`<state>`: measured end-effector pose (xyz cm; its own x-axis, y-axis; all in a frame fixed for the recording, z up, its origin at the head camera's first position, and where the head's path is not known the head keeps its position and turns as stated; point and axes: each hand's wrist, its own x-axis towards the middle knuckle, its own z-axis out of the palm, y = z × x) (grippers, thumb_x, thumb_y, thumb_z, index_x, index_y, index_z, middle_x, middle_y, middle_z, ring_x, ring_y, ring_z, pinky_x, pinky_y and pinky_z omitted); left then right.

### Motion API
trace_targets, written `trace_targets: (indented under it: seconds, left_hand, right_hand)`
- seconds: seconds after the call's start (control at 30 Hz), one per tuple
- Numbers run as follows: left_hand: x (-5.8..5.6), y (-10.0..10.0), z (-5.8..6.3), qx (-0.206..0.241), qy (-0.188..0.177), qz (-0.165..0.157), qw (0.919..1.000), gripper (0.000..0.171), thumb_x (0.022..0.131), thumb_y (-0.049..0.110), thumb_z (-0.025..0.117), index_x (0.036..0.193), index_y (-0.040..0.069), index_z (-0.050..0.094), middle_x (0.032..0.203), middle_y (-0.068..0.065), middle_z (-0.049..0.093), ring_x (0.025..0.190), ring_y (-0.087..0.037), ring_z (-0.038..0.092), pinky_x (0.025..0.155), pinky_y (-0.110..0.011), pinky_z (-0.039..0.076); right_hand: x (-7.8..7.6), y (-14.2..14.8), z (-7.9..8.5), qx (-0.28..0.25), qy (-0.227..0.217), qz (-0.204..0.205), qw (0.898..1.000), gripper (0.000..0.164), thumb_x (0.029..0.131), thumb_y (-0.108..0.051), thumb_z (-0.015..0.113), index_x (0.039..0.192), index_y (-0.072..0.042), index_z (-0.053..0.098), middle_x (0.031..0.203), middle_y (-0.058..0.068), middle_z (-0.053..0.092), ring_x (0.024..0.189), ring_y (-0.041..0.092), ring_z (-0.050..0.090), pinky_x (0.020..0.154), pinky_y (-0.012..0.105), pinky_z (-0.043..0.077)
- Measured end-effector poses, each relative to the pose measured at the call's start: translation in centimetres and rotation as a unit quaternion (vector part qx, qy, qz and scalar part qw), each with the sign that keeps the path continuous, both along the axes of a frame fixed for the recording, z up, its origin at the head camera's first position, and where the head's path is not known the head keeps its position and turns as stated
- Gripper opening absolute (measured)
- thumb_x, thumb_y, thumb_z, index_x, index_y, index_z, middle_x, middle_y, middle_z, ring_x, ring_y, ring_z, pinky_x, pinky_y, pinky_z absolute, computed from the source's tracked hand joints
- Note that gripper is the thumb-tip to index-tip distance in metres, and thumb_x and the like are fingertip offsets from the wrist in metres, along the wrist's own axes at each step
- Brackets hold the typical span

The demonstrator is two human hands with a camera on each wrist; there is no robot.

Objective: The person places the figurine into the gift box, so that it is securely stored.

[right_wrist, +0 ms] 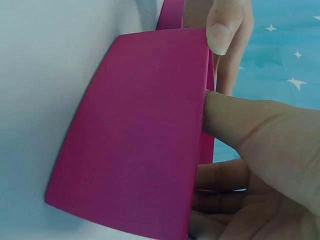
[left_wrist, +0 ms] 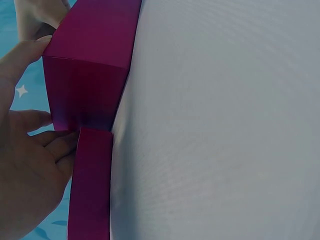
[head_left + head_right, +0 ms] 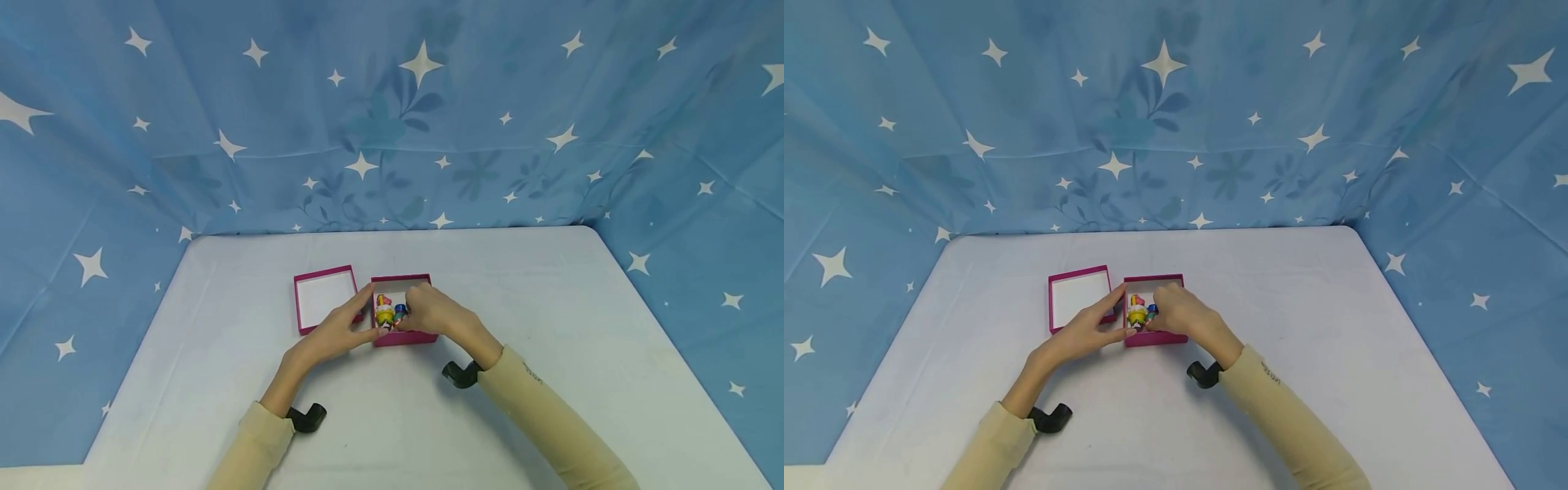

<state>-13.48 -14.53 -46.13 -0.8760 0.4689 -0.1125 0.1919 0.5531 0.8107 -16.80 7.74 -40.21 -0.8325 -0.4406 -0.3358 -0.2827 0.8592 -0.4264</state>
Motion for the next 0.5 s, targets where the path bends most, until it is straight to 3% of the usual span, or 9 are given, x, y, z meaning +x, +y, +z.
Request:
trace_targets:
  seconds: [0.1,0.3,0.5]
  left_hand:
    - [0.0,0.0,0.0,0.002,0.003,-0.002,1.0000,0.097,0.094,0.050,0.072,0.167,0.025,0.013,0.173,0.001,0.016,0.157,-0.027,0.027,0.122,-0.053,0.034]
    - [0.0,0.1,0.0,0.002,0.009,-0.004,1.0000,0.098,0.094,0.050,0.072,0.167,0.024,0.013,0.173,0.000,0.016,0.157,-0.027,0.025,0.123,-0.053,0.032]
    - [0.0,0.0,0.0,0.003,0.008,-0.005,1.0000,0.097,0.094,0.049,0.072,0.167,0.023,0.013,0.173,0.000,0.016,0.157,-0.026,0.025,0.123,-0.052,0.032]
  right_hand:
    - [-0.2,0.5,-0.2,-0.011,0.013,0.025,1.000,0.024,0.085,-0.022,0.086,0.090,-0.001,0.075,0.066,0.002,0.063,0.060,0.014,0.055,0.063,0.022,0.057]
    - [-0.8,1.6,-0.6,-0.034,0.010,0.091,0.995,0.010,0.088,-0.011,0.082,0.093,-0.004,0.078,0.082,0.002,0.072,0.074,0.013,0.062,0.078,0.028,0.062]
    - [-0.8,1.9,-1.1,-0.036,0.015,0.112,0.993,0.005,0.089,-0.008,0.080,0.093,-0.006,0.080,0.085,0.001,0.074,0.076,0.012,0.063,0.080,0.028,0.062]
